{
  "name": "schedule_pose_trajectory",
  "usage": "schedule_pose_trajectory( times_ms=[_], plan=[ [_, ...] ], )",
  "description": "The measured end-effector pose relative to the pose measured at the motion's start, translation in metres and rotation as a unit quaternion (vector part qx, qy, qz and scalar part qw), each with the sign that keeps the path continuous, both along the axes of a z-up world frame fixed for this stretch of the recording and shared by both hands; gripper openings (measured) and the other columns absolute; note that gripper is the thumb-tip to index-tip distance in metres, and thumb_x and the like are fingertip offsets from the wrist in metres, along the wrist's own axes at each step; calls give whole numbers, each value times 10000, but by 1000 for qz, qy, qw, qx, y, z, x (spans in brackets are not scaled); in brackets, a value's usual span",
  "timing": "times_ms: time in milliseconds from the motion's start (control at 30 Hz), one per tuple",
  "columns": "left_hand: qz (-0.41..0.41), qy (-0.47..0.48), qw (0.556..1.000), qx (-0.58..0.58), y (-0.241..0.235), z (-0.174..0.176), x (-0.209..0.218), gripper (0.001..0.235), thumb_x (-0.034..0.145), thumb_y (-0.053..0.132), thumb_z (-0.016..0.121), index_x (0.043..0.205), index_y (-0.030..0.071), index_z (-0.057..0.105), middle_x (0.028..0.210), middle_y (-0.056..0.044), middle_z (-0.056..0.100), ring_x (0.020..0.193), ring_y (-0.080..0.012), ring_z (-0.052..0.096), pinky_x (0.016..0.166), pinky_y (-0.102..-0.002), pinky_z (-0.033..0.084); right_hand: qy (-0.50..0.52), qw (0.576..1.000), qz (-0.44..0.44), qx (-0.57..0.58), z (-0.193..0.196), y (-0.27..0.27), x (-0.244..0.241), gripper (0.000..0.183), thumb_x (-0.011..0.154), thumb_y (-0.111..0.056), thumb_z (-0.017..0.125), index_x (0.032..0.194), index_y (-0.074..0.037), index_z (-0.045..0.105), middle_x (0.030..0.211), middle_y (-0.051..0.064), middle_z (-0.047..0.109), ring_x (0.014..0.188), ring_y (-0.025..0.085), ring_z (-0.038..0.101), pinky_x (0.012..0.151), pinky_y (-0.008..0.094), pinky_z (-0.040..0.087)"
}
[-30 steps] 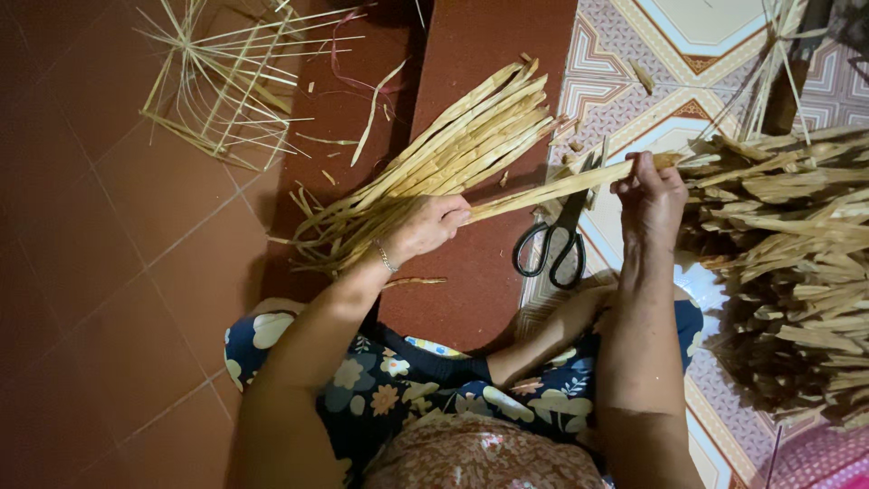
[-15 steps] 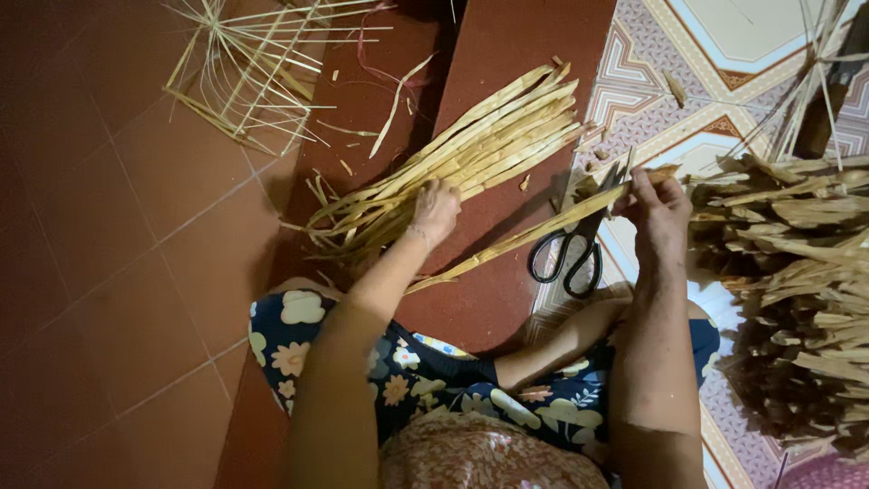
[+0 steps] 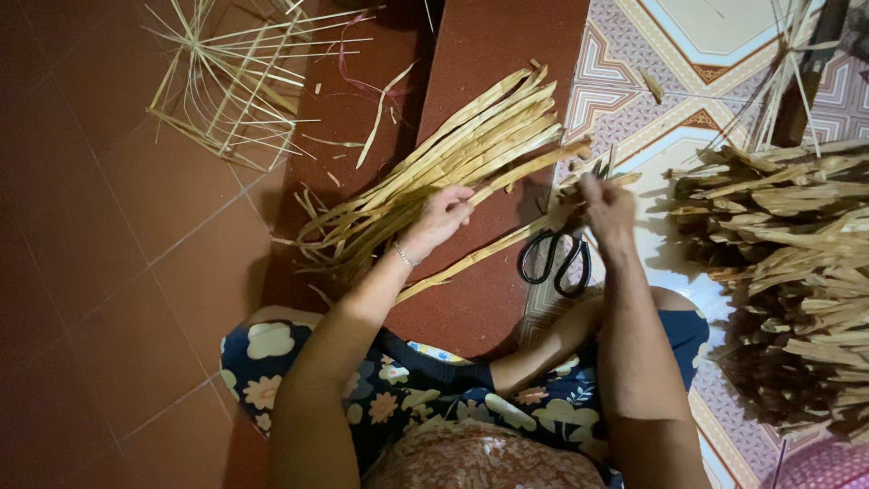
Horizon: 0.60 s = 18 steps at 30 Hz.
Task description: The person sits on the floor and repeatedly splits dried palm leaves into thinner strips by hand. They use scissors to trim the ends of the strips and place the finished pieces into a pile.
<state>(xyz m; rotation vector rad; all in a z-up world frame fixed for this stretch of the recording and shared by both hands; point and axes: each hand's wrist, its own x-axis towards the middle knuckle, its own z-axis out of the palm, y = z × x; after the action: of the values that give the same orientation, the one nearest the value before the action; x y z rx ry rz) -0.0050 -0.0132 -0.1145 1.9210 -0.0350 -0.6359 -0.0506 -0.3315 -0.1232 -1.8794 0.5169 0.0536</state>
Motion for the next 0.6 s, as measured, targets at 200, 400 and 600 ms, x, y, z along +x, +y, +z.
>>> schedule_pose_trajectory(
  times_ms=[200, 400, 600],
  plan=[
    [-54, -34, 998, -13, -14, 27, -36, 231, 955, 213, 674, 1116, 59, 734, 842, -12, 733, 725, -105, 659, 660, -285, 554, 106, 932, -41, 344, 28, 47, 3, 481, 1000, -466, 582, 1104, -7, 682, 822, 87, 721, 628, 174, 698, 526, 343, 540],
    [-56, -59, 997, 0, -1, 28, -53, 198, 953, 178, 678, 1076, 34, 737, 866, -37, 758, 729, -109, 684, 684, -279, 560, -77, 866, -104, 483, 42, 37, -1, 185, 968, -216, 751, 1076, -66, 761, 782, 21, 637, 609, 99, 597, 575, 315, 574],
    [-66, -90, 994, -18, 6, 47, -47, 304, 937, 217, 685, 1196, 58, 679, 951, -51, 760, 815, -121, 686, 724, -286, 575, -151, 870, -118, 454, 36, 17, -5, 173, 992, -149, 734, 872, -60, 648, 828, 87, 708, 677, 157, 662, 685, 329, 602]
  ],
)
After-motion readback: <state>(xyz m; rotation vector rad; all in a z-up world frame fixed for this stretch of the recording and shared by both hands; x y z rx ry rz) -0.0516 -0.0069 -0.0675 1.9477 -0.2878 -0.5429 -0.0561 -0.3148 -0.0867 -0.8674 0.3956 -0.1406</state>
